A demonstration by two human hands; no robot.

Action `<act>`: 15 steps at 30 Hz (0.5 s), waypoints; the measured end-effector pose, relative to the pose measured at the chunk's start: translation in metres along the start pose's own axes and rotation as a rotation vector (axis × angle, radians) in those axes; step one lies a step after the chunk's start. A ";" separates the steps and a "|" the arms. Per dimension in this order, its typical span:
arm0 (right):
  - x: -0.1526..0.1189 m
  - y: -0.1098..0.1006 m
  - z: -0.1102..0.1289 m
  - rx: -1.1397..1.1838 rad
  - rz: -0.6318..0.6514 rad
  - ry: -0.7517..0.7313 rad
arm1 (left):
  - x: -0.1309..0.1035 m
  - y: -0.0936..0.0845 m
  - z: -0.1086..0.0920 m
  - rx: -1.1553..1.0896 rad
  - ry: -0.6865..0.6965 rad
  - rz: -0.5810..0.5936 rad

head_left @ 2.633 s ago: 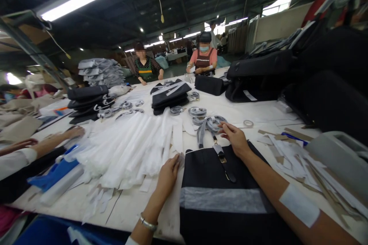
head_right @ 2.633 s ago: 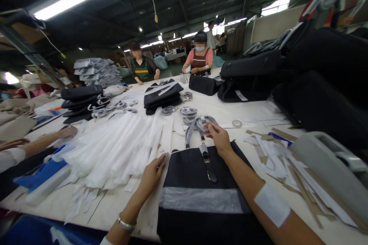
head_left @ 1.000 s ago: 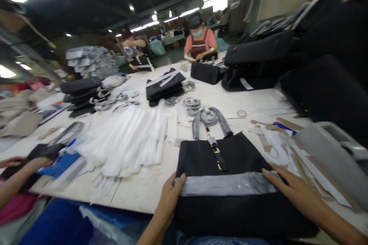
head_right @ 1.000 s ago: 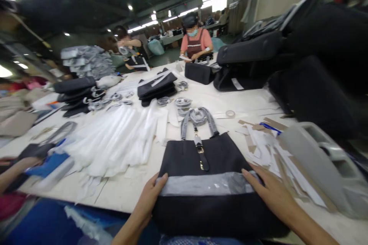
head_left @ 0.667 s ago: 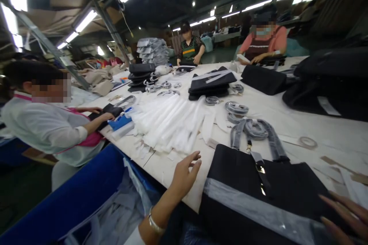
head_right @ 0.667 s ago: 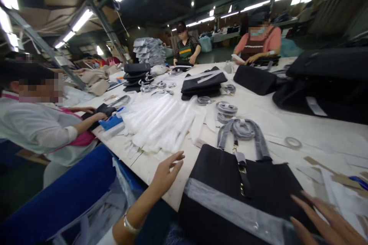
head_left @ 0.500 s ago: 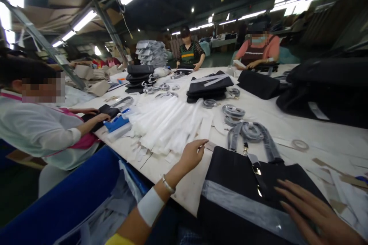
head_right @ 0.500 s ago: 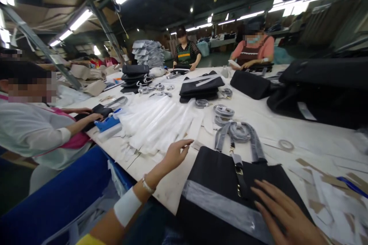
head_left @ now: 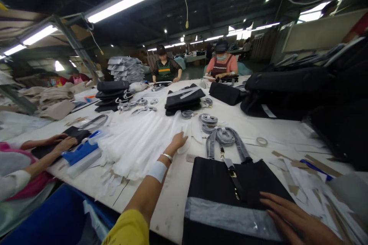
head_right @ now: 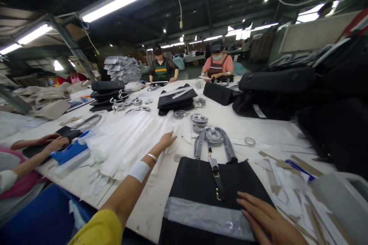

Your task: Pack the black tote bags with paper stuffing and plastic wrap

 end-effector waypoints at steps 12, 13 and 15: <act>0.059 -0.041 0.012 0.683 0.045 0.464 | -0.097 -0.026 -0.103 -1.039 0.517 0.221; 0.063 -0.042 0.010 0.722 0.040 0.493 | -0.104 -0.020 -0.120 -1.189 0.571 0.309; 0.065 -0.044 0.001 0.703 -0.025 0.527 | -0.112 -0.007 -0.148 -1.366 0.613 0.438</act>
Point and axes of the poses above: each hand's wrist, its own x-axis towards the middle knuckle, its own y-axis out of the palm, z = x × y, the point moved 1 cm from there along x, towards the middle knuckle, and after that the axes turned 13 degrees about z, right-handed, at the moved point
